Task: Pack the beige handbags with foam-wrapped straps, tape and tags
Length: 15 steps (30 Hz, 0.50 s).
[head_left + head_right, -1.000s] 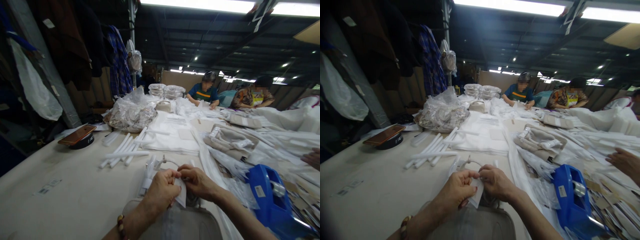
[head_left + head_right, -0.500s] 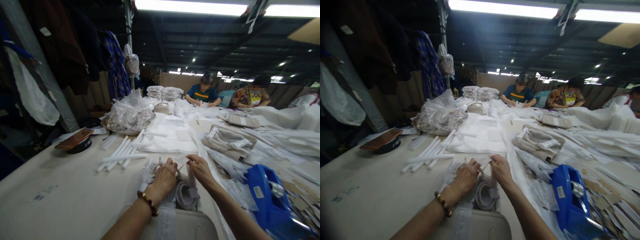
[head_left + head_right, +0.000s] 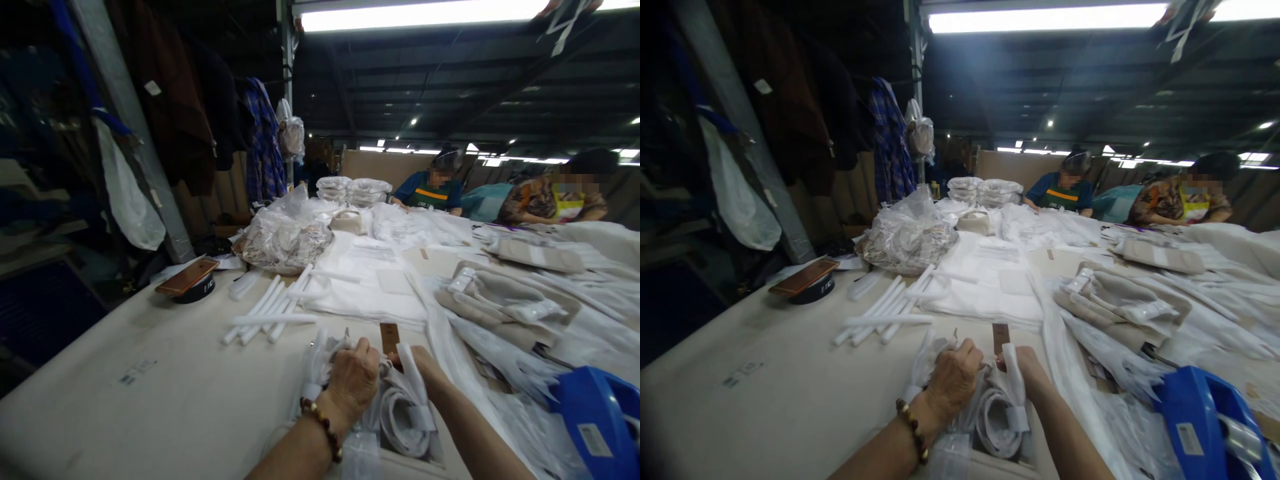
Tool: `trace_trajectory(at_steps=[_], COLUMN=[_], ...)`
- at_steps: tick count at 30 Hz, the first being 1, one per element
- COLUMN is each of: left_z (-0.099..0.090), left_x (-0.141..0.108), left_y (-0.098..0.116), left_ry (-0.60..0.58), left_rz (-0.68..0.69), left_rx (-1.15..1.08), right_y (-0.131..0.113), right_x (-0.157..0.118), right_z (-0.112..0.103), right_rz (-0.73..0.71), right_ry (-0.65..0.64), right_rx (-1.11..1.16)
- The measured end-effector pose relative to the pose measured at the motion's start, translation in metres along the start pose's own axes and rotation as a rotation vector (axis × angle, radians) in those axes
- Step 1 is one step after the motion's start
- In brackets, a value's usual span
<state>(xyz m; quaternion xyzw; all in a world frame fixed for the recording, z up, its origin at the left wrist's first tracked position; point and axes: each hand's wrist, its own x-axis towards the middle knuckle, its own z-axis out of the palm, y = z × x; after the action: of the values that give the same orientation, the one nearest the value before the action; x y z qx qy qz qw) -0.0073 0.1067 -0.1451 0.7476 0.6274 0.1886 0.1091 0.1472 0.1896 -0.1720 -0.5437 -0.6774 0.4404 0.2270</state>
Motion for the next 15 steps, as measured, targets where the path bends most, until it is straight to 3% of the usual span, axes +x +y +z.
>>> trace_trajectory(at_steps=[5, 9, 12, 13, 15], left_z=[-0.010, -0.050, -0.077, -0.079, -0.072], left_x=[0.006, -0.005, -0.034, -0.048, -0.080], left_y=[0.000, -0.009, -0.031, -0.041, -0.062], left_ry=[0.091, 0.215, 0.268, 0.236, 0.062], left_rz=[0.010, -0.012, -0.082, -0.132, -0.257], left_rx=[-0.211, -0.425, -0.531, -0.596, -0.726], right_y=[0.003, 0.005, 0.008, 0.010, 0.015], right_x=[-0.008, -0.036, -0.079, -0.096, -0.129], right_z=[-0.006, -0.016, -0.016, -0.014, -0.003], right_rz=[0.134, 0.171, 0.140, 0.141, 0.172], right_ry=[0.056, 0.274, 0.340, 0.336, 0.321], right_rx=[0.004, 0.071, 0.145, 0.175, 0.255])
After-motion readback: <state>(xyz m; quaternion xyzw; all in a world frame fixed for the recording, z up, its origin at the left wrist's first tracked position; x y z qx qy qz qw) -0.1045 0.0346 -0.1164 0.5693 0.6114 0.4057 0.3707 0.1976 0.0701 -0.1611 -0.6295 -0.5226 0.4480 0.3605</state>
